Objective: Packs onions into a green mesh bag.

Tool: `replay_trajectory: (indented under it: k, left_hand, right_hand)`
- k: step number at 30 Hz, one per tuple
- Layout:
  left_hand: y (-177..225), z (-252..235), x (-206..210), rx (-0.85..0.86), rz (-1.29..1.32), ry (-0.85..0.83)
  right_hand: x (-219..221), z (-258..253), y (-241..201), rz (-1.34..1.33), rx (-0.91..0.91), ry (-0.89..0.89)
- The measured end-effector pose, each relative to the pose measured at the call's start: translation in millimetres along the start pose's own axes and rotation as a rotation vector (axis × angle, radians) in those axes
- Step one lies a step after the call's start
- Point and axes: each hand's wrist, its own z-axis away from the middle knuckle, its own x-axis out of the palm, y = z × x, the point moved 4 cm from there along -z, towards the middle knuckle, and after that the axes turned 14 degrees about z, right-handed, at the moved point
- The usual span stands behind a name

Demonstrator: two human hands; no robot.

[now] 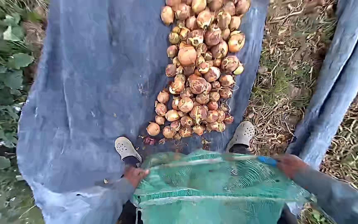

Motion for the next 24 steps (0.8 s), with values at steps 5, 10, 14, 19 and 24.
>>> replay_trajectory:
  k: [5,10,14,19,24]
  left_hand:
    - [-64.3,-215.0,16.9,-0.431,-0.073,0.189]
    - [-87.3,-260.0,-30.8,-0.312,-0.234,0.433]
    - [-36.9,-251.4,-90.3,-0.201,-0.444,0.494]
    - [55.0,-267.5,-102.5,0.075,-0.583,0.453]
    - [108.4,-296.2,-74.8,0.040,-0.552,0.416]
  right_hand:
    - [88.0,-221.6,-62.5,0.132,0.093,-0.104]
    - [135.6,-297.9,-119.1,0.028,0.096,0.055]
    - [134.3,-304.0,-133.6,-0.008,0.165,0.086]
    - [102.7,-294.0,-89.2,-0.109,0.245,-0.010]
    - [78.6,-312.9,-10.8,-0.062,0.341,0.198]
